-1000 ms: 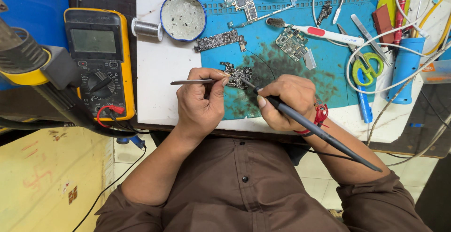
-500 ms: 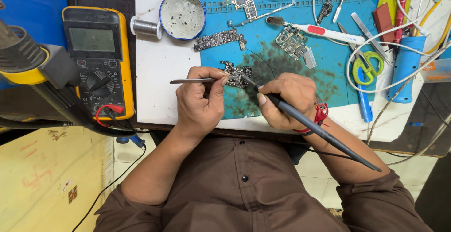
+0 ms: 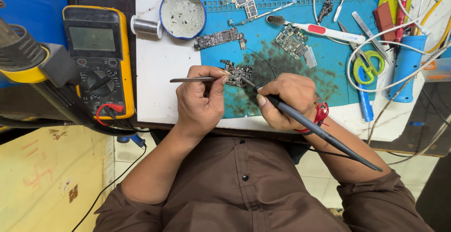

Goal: The person uses a soldering iron and tweezers to solder components on a small circuit board. They hold the board steady with tweezers while applying heat and solder to specific points on the board.

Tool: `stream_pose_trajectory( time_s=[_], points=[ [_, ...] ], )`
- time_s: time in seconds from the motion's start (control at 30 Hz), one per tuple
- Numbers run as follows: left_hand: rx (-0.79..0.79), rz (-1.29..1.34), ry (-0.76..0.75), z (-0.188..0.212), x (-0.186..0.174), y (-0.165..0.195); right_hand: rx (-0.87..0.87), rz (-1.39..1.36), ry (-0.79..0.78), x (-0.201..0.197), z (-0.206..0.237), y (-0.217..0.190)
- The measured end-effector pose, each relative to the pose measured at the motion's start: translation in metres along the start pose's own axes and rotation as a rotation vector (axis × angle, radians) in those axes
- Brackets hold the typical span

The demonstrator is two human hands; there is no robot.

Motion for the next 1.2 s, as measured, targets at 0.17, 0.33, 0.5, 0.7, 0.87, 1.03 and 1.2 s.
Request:
stream_pose_trajectory(
  time_s=[0.17,0.33,0.5,0.7,0.87,1.03,1.2],
  points=[
    [-0.003,-0.007,-0.003,-0.0003,-0.0002,0.0003,0.01,0.006,0.013,-0.0002,0.0009,-0.0009],
    [-0.002,-0.007,-0.002,-0.0003,0.0003,0.0005,0.007,0.006,0.006,-0.0001,0.0007,-0.0004],
    [-0.01,-0.009,-0.002,0.0,0.0,0.0005,-0.002,0.01,0.005,0.0007,0.0009,-0.0003],
    [-0.002,-0.012,-0.008,-0.0002,-0.0001,-0.0001,0.006,0.004,-0.005,-0.0002,0.001,-0.0005],
    [-0.013,-0.014,-0.009,-0.0003,0.0003,-0.0002,-0.004,0.013,-0.008,-0.0003,0.001,-0.0007],
    [0.0,0.002,-0.004,0.0,0.0003,0.0004,-0.005,0.021,0.015,0.0006,0.0017,0.0],
    [-0.015,-0.004,0.0,0.0001,0.0002,0.0006,-0.002,0.001,-0.008,0.0,0.0017,0.0003]
  ],
)
Point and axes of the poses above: each hand's wrist, its own z-axis away from the middle knuckle, its own x-axis out of the palm, y = z × x, the point moved 2 cm from there along -z, towards the middle knuckle, and after that the axes turned 6 degrees about x, right-handed, at the moved point
